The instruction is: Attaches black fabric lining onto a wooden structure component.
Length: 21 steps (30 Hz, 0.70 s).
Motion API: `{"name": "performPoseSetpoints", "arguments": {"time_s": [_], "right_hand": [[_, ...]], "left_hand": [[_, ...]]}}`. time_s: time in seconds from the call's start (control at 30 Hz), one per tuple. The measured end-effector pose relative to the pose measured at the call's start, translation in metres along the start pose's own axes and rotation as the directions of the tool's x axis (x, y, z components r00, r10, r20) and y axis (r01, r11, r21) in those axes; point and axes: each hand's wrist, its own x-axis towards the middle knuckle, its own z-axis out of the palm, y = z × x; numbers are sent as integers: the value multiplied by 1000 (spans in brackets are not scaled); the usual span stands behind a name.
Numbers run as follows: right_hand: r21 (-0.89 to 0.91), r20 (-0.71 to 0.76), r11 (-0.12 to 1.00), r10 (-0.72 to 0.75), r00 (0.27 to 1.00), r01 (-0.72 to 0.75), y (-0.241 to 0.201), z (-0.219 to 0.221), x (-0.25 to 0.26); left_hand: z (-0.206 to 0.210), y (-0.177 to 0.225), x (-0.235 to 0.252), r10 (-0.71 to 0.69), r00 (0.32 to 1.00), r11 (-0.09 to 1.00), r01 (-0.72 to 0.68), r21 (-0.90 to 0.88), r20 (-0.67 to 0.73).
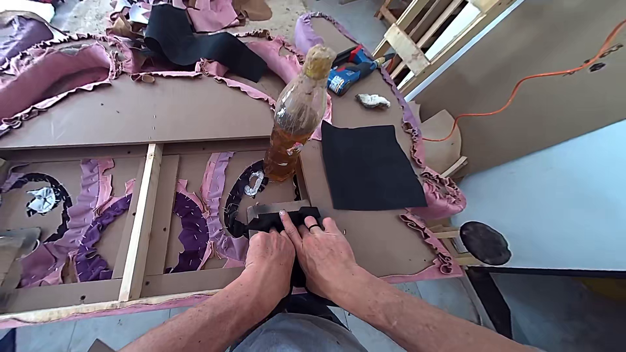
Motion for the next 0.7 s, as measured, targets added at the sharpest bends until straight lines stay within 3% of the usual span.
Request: {"name": "performPoseSetpoints", "arguments": {"time_s": [0.23,0.4,0.47,0.53,0.63,0.7], "right_hand": [[-62,-90,998,-22,996,17,7,2,1],[-4,-52,1000,-5,999,4,8,8,3],[85,-137,991,-93,986,105,22,10,-5],[313,-256,930,-115,960,195,41,8,-25],[634,-351,767,172,921,99,60,17,-62],[747,-323,665,340,883,17,59,28,-71]], "left_hand": [[-4,7,-4,-19,999,1000,19,7,-29],[-5,8,-1,38,999,999,-38,5,13],[-7,-5,-4,127,991,992,-127,0,-32],[-6,-33,-8,219,968,973,-226,-50,-123],[3,-62,-21,266,871,953,-301,-21,-413],[10,-64,-24,337,689,926,-365,94,-642]]}}
